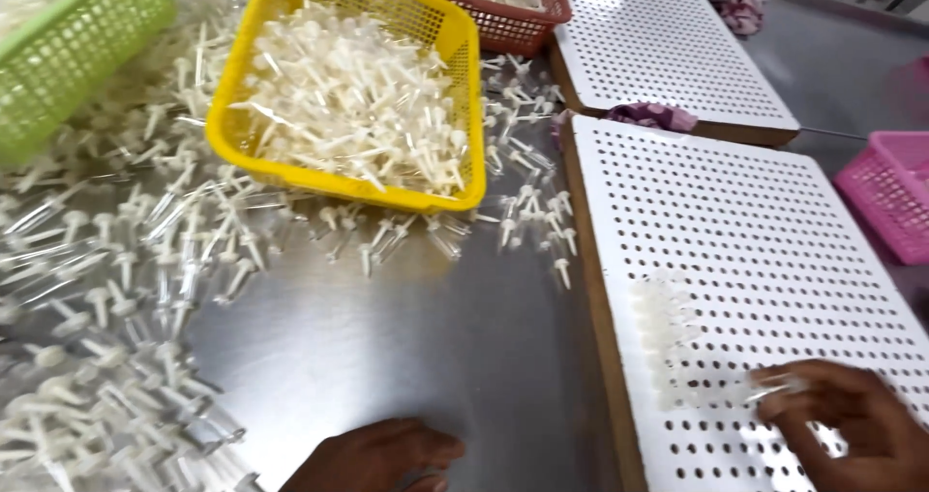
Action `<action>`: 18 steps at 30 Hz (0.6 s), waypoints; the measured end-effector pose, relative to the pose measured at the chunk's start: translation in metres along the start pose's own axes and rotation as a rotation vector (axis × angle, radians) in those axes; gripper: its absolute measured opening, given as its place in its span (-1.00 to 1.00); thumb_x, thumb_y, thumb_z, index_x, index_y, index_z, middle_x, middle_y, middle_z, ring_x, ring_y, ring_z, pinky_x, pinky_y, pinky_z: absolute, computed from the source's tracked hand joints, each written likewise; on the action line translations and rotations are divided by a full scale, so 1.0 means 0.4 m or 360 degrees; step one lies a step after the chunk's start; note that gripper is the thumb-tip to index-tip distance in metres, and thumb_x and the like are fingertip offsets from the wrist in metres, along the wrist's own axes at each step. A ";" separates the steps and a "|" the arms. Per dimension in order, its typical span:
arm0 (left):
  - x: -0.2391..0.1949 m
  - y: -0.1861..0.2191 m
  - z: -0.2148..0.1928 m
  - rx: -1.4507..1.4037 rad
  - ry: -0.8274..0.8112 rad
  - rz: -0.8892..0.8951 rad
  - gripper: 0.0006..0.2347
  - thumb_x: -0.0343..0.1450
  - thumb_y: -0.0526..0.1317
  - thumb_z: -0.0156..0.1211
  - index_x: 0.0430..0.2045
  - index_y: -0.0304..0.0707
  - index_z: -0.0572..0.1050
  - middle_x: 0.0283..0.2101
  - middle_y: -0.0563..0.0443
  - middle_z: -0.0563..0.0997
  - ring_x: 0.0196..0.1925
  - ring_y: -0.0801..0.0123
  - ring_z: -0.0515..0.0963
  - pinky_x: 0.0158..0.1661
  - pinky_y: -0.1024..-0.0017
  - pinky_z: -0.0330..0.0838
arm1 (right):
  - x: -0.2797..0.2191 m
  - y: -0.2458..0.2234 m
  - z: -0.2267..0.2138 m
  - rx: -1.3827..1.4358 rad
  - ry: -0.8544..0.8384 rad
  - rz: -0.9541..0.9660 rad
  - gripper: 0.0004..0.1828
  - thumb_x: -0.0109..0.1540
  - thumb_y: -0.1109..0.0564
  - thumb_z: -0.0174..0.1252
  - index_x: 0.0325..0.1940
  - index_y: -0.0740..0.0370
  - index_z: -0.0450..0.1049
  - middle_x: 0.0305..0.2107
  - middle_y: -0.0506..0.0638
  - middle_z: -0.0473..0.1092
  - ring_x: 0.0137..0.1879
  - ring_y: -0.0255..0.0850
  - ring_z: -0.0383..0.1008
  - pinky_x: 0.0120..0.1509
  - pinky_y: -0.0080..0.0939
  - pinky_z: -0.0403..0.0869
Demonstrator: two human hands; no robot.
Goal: The person assembles small white plastic pipettes by inserting the white tips into clear plastic tubes. They gather the assembled pipettes and place them into a yellow basket on the metal table.
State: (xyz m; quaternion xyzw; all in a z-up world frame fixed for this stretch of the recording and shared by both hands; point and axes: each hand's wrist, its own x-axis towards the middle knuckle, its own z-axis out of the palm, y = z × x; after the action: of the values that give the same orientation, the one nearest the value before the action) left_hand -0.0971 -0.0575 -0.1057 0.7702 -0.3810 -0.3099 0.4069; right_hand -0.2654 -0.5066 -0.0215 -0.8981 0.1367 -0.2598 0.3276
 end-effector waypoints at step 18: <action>-0.270 0.172 -0.229 0.0338 0.0649 -0.0582 -0.65 0.45 -0.02 0.10 0.13 0.05 0.50 0.26 0.20 0.47 0.29 0.31 0.47 0.20 0.26 0.40 | 0.607 0.896 0.223 0.0249 -0.0752 0.0464 -0.55 0.24 0.06 0.15 0.22 0.12 0.35 -0.04 0.20 0.39 0.03 0.04 0.49 0.12 0.02 0.50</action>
State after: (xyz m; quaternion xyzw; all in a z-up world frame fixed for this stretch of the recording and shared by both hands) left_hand -0.1039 0.0430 0.0153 0.9108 -0.1764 -0.1754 0.3295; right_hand -0.0418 -0.8294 -0.2242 -0.8766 0.1639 -0.0033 0.4524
